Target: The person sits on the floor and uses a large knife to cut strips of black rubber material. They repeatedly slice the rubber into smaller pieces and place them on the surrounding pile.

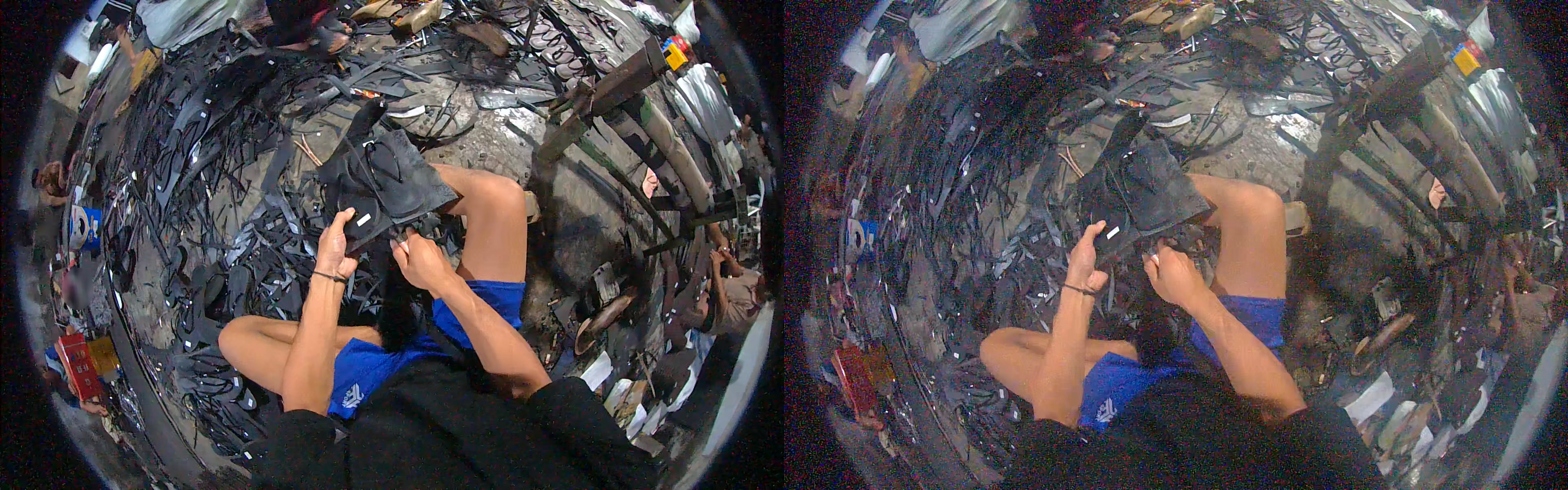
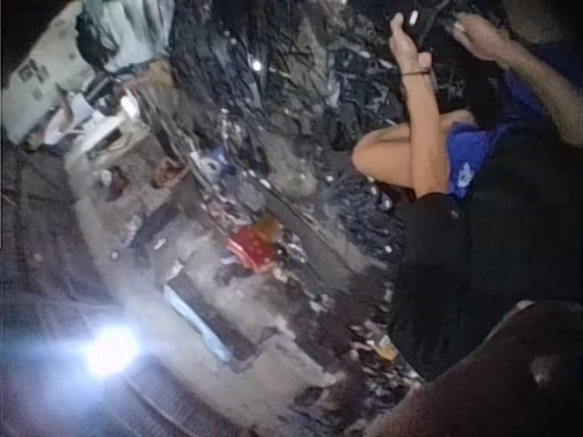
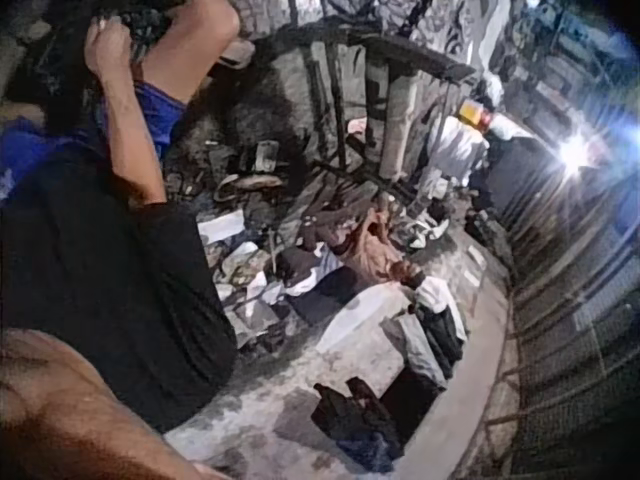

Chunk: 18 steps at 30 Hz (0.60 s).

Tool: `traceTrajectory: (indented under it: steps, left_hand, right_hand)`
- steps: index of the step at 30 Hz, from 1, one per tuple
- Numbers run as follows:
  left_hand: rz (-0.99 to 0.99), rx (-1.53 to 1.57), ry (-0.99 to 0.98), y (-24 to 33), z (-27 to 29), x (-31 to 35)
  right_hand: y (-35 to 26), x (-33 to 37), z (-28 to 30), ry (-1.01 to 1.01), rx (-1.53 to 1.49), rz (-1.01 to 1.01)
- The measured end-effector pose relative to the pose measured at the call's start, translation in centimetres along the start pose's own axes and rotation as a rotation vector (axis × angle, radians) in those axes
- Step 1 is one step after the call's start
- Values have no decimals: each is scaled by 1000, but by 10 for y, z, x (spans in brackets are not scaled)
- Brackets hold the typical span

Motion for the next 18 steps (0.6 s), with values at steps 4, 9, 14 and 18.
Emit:
traceTrajectory:
  steps: [4, 9, 14, 18]
  left_hand:
    - [23, 74, 0, -19, 6, -5]
    - [25, 191, -2, -30, 3, -3]
    - [46, 229, -67, -31, -7, 0]
    - [10, 248, 28, -20, -10, 12]
  right_hand:
    - [19, -29, -17, -149, 154, -64]
    - [24, -59, -33, -434, 176, -438]
    - [11, -94, -37, -346, 191, -356]
    - [-19, -120, -58, -261, 186, -233]
Point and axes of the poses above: each hand's wrist, its own x-axis away from the middle knuckle, its own z-axis out of the back of the hand, y = z × x, the point moved 6 cm from there along -x, towards the middle knuckle, and after that the axes turned 5 degrees about -z, right-handed, at the moved point
